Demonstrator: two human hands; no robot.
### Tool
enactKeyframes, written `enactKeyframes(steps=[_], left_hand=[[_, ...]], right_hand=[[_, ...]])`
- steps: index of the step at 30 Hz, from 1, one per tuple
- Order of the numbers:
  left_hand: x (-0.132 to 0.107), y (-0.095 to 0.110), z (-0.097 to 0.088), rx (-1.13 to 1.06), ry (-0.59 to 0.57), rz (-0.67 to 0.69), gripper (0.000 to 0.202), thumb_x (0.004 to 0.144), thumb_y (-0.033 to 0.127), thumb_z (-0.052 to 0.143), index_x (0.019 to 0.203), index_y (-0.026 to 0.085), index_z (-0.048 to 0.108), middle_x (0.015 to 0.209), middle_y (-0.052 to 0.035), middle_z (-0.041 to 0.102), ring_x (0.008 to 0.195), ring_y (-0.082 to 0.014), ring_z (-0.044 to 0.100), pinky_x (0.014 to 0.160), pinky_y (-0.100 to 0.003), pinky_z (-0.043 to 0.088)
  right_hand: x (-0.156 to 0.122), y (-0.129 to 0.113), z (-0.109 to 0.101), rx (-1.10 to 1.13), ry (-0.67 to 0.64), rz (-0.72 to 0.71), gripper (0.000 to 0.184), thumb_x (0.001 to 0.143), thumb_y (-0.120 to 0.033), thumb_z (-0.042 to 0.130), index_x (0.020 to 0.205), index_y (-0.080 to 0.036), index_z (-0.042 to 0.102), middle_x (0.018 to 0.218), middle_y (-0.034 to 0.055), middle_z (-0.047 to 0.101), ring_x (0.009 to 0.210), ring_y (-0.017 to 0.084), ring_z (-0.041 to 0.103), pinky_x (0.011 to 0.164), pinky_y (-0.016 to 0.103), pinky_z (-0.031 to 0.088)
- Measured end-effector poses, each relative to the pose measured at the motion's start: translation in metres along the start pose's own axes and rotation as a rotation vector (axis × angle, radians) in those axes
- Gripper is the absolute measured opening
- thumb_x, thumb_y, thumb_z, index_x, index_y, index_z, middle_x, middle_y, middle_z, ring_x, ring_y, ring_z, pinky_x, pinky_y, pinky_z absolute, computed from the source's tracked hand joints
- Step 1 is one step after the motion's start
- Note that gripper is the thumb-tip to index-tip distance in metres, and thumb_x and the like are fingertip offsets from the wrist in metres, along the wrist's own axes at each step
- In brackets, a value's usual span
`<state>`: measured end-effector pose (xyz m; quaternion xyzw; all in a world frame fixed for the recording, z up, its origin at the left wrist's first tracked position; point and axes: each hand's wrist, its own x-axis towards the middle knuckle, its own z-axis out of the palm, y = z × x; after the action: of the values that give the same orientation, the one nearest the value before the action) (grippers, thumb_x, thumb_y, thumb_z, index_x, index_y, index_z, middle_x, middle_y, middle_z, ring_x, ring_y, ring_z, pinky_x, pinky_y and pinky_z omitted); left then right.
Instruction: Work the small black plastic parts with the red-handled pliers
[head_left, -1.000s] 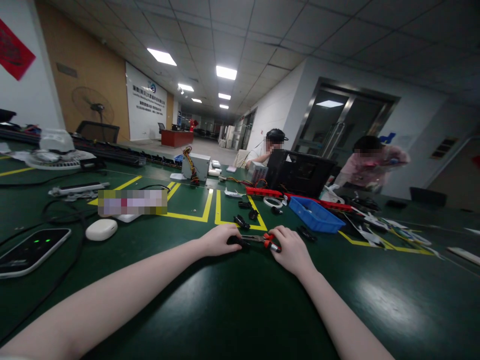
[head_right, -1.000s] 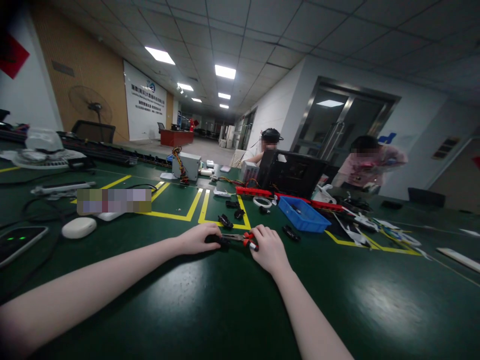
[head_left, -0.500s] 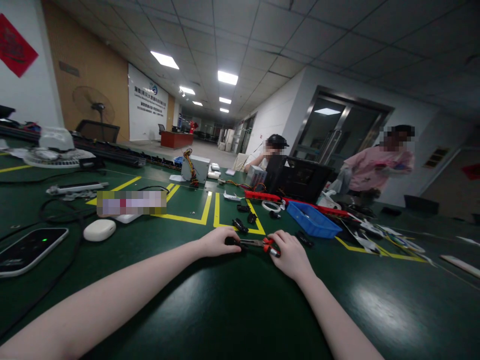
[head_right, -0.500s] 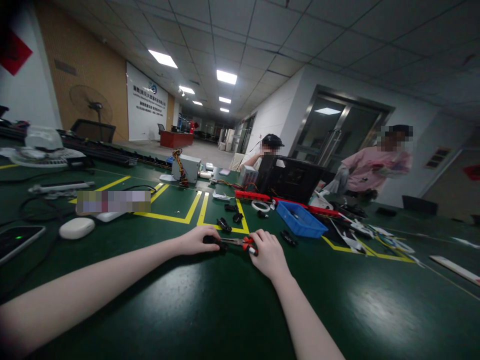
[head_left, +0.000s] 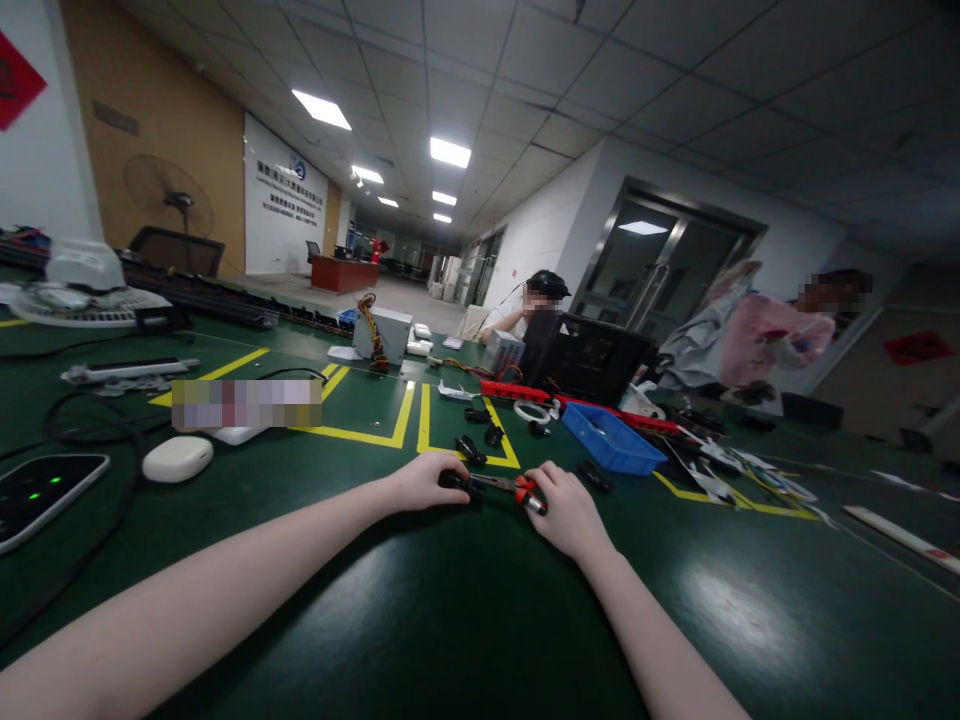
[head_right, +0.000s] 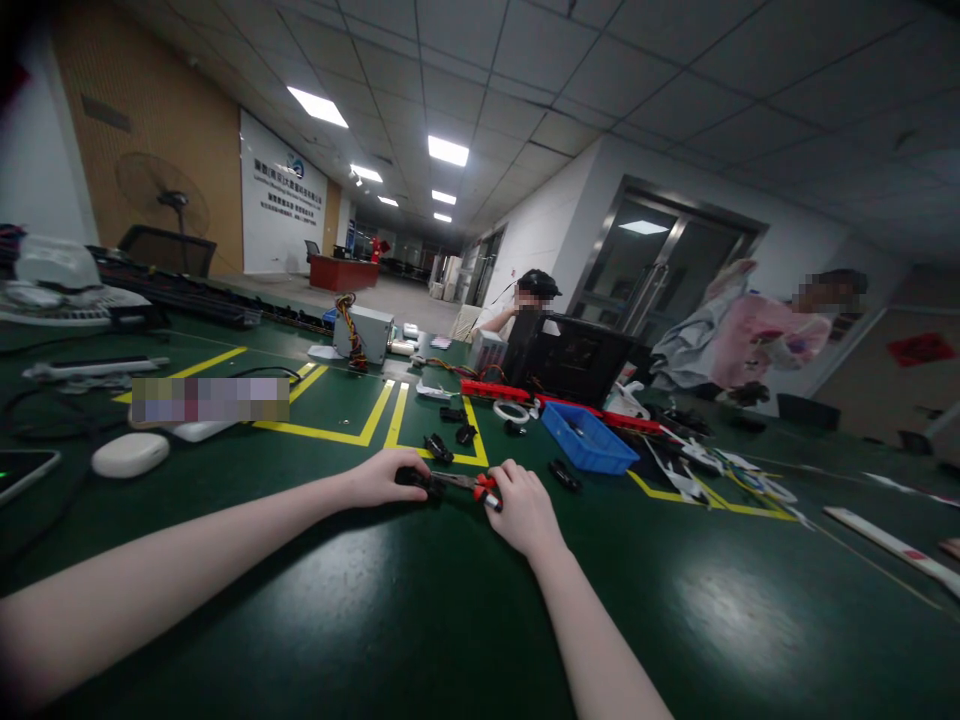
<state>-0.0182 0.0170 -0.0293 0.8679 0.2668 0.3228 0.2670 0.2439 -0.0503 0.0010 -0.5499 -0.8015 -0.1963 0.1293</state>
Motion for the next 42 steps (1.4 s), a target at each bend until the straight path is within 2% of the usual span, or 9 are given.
enactKeyframes(steps=[8,20,27,30,34,42], left_hand=[[0.000,0.000,0.000,0.003,-0.001,0.018,0.025,0.075,0.033,0.074,0.094,0.016,0.069,0.096,-0.0058,0.068,0.091,-0.0212,0.062,0.082,-0.031,0.046],[0.000,-0.001,0.000,-0.005,0.001,-0.007,0.025,0.074,0.032,0.075,0.092,0.016,0.069,0.095,-0.0055,0.068,0.090,-0.0210,0.062,0.080,-0.030,0.046],[0.000,-0.001,0.000,-0.015,-0.003,0.009,0.024,0.074,0.031,0.075,0.092,0.016,0.069,0.095,-0.0050,0.068,0.091,-0.0209,0.062,0.082,-0.030,0.046],[0.000,0.000,0.000,-0.013,-0.001,0.010,0.024,0.074,0.031,0.075,0.092,0.016,0.069,0.094,-0.0052,0.068,0.090,-0.0210,0.062,0.082,-0.030,0.046],[0.001,0.001,-0.001,-0.006,-0.001,0.013,0.024,0.074,0.031,0.076,0.091,0.016,0.070,0.094,-0.0054,0.069,0.090,-0.0212,0.062,0.081,-0.030,0.046],[0.000,0.002,-0.001,0.000,-0.005,0.008,0.025,0.075,0.032,0.074,0.093,0.015,0.069,0.095,-0.0058,0.068,0.090,-0.0210,0.062,0.080,-0.030,0.045]], right_hand=[[0.001,0.001,0.000,0.005,0.024,-0.022,0.027,0.077,-0.018,0.056,0.104,-0.019,0.057,0.104,0.0080,0.059,0.090,0.021,0.054,0.080,0.033,0.040],[0.001,0.000,0.000,-0.012,-0.009,0.001,0.023,0.075,-0.020,0.059,0.098,-0.020,0.058,0.101,0.0069,0.059,0.085,0.020,0.055,0.075,0.031,0.041],[0.001,0.000,0.000,0.018,0.021,-0.015,0.026,0.075,-0.021,0.060,0.101,-0.019,0.057,0.101,0.0079,0.061,0.090,0.022,0.055,0.079,0.033,0.040],[0.001,-0.001,0.000,0.028,0.020,-0.026,0.025,0.078,-0.028,0.061,0.101,-0.019,0.057,0.100,0.0080,0.062,0.091,0.023,0.055,0.079,0.034,0.039],[0.001,-0.004,-0.003,0.035,0.025,-0.035,0.031,0.082,-0.046,0.059,0.098,-0.019,0.058,0.097,0.0073,0.062,0.089,0.022,0.055,0.076,0.034,0.039],[0.002,-0.011,-0.002,-0.001,0.047,-0.067,0.047,0.079,-0.063,0.056,0.095,-0.020,0.058,0.093,0.0068,0.061,0.084,0.022,0.056,0.070,0.034,0.039]])
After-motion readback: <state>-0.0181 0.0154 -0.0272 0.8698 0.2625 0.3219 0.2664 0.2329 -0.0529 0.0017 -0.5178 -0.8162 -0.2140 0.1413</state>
